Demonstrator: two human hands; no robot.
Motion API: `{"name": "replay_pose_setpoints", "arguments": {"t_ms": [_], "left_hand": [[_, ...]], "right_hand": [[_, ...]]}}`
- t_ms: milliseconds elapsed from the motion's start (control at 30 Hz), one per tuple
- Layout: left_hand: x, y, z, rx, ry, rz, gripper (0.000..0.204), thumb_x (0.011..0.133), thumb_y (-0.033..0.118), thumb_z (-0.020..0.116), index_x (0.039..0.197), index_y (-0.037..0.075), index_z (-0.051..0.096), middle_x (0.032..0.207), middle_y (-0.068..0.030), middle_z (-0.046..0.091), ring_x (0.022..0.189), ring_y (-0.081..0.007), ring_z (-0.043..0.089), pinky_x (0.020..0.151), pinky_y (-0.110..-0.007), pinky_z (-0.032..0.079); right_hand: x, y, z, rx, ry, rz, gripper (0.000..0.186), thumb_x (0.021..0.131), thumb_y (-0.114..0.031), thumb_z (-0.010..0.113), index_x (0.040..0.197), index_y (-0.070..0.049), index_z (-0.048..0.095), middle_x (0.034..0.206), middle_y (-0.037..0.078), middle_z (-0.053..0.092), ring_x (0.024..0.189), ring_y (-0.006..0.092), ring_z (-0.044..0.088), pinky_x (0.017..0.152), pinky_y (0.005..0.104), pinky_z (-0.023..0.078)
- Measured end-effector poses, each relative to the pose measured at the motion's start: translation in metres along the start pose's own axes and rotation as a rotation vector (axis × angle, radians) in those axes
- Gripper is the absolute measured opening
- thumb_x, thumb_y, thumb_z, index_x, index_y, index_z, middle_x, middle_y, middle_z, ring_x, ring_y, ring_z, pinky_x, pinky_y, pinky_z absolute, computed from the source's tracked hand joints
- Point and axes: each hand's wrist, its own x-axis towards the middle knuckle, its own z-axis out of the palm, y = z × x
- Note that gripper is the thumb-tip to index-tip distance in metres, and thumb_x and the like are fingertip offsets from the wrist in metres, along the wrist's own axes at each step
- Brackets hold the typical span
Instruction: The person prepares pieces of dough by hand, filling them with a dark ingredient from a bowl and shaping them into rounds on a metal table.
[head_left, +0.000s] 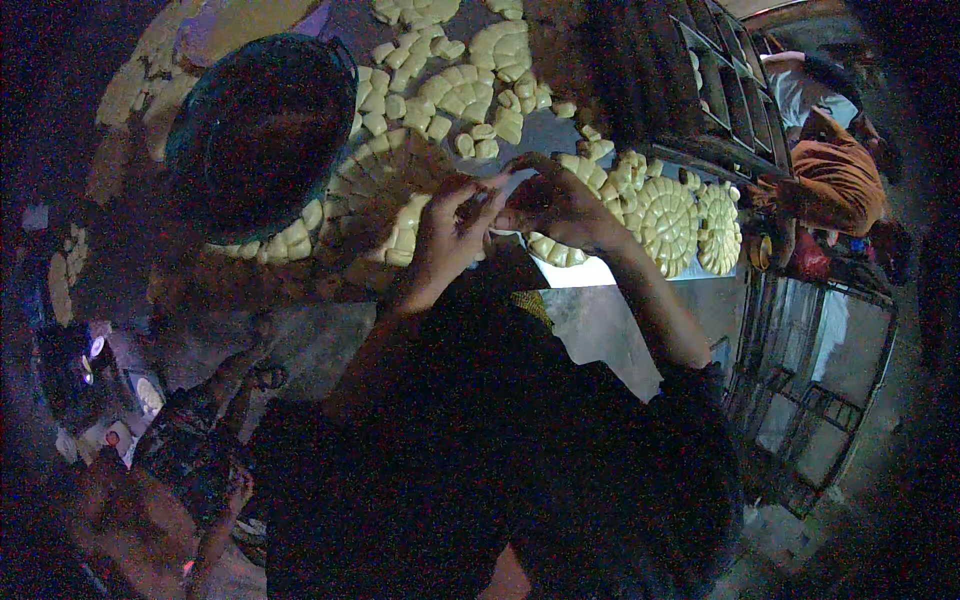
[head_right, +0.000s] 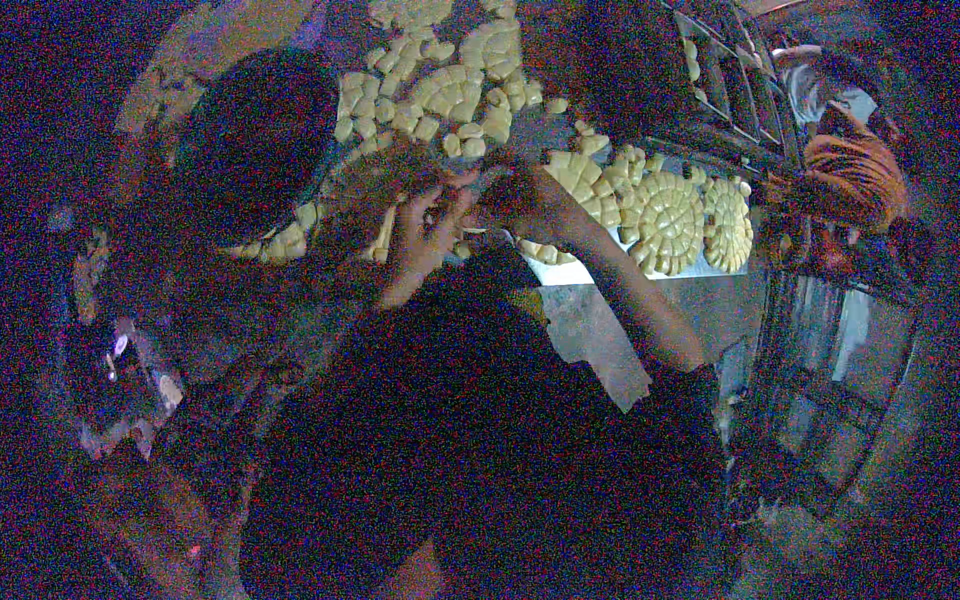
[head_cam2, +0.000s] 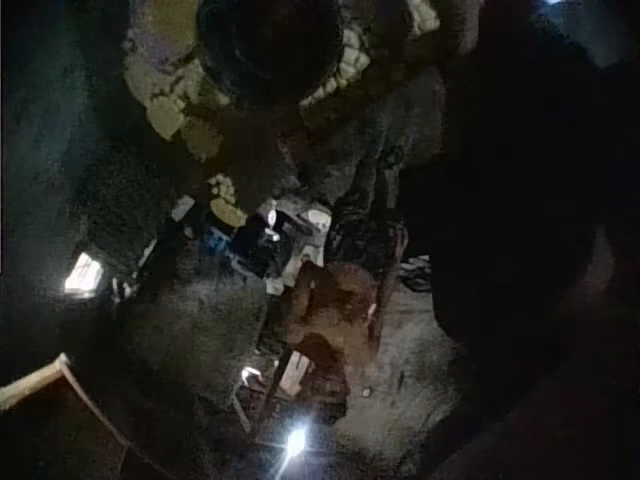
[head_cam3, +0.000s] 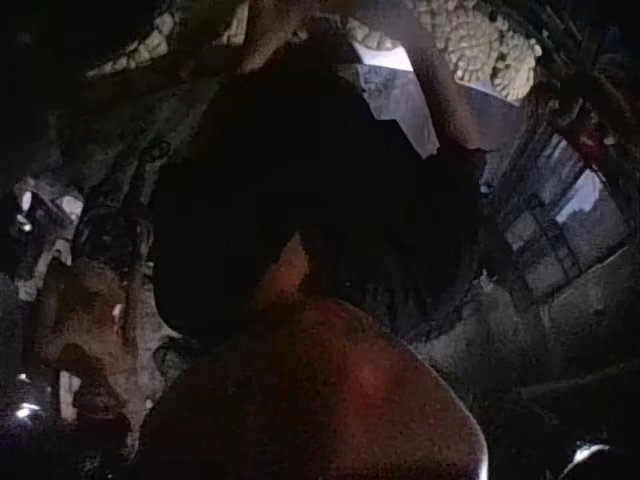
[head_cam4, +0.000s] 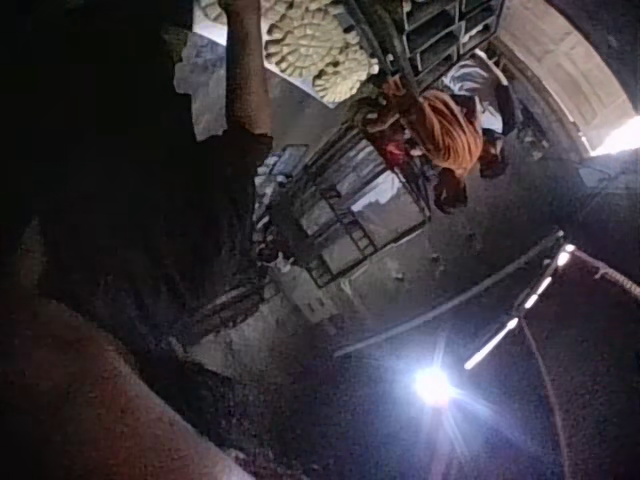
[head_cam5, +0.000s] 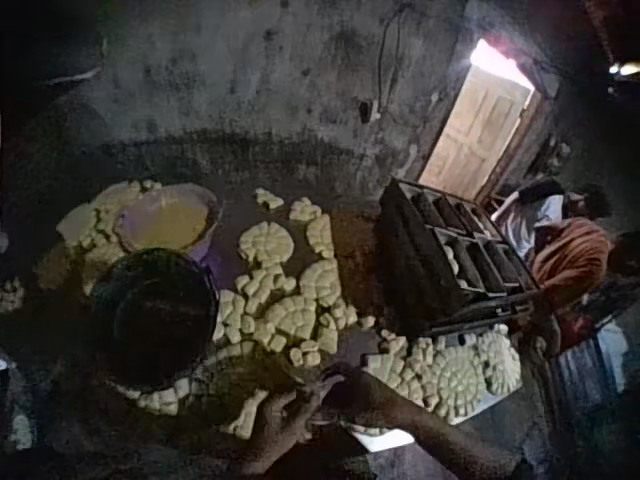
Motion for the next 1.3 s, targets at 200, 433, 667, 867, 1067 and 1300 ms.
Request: {"name": "replay_pose_setpoints", "arguments": {"t_ms": [200,433,667,867,1067,1300], "left_hand": [[-0.008,-0.012,-0.034,0.215,0.048,-0.212,0.040,0.101,0.033,0.051,0.132,0.009,0.052,0.110,-0.0090,0.061,0.091,-0.0144,0.061,0.066,-0.027,0.052],[-0.022,-0.007,-0.062,0.244,0.090,-0.053,0.028,0.100,0.024,0.055,0.120,0.005,0.063,0.096,-0.0052,0.066,0.087,-0.0105,0.063,0.062,-0.022,0.048],[-0.026,0.023,-0.010,0.334,0.280,-0.118,0.028,0.099,0.025,0.058,0.113,0.003,0.068,0.088,-0.0025,0.068,0.072,-0.0060,0.058,0.064,-0.022,0.047],[-0.036,0.039,0.060,0.326,0.278,0.003,0.024,0.099,0.021,0.058,0.111,0.003,0.067,0.103,-0.0057,0.069,0.087,-0.0117,0.066,0.072,-0.024,0.051],[-0.015,0.075,0.139,0.520,0.340,0.363,0.023,0.098,0.017,0.057,0.115,0.002,0.064,0.104,-0.0053,0.069,0.090,-0.0143,0.065,0.080,-0.027,0.051],[-0.011,0.103,0.159,0.217,0.401,0.307,0.023,0.094,0.008,0.062,0.115,0.000,0.063,0.106,-0.0080,0.066,0.094,-0.0126,0.062,0.084,-0.025,0.049]], "right_hand": [[0.007,0.077,0.003,-0.594,0.002,-0.049,0.029,0.077,-0.002,0.072,0.105,-0.001,0.065,0.096,0.012,0.071,0.089,0.0239,0.069,0.080,0.0335,0.053],[0.026,0.091,-0.020,-0.581,-0.084,-0.462,0.032,0.082,-0.008,0.062,0.113,-0.009,0.066,0.116,0.015,0.062,0.104,0.0364,0.060,0.089,0.0438,0.050],[0.025,0.196,-0.174,-1.176,0.334,-0.261,0.030,0.091,-0.015,0.054,0.118,-0.010,0.063,0.118,0.018,0.063,0.100,0.0386,0.063,0.081,0.0471,0.053],[0.014,0.133,-0.155,-0.718,0.445,-0.607,0.027,0.090,-0.002,0.056,0.115,-0.005,0.065,0.116,0.018,0.064,0.099,0.0410,0.063,0.082,0.0438,0.053],[-0.016,0.070,-0.119,-0.187,0.316,-0.532,0.019,0.094,-0.008,0.061,0.110,0.001,0.067,0.097,0.009,0.065,0.087,0.0154,0.063,0.079,0.0281,0.050],[-0.046,0.005,-0.098,0.227,0.224,-0.472,0.028,0.085,-0.011,0.072,0.112,-0.004,0.070,0.111,0.009,0.070,0.101,0.0165,0.063,0.091,0.0307,0.048]]}}
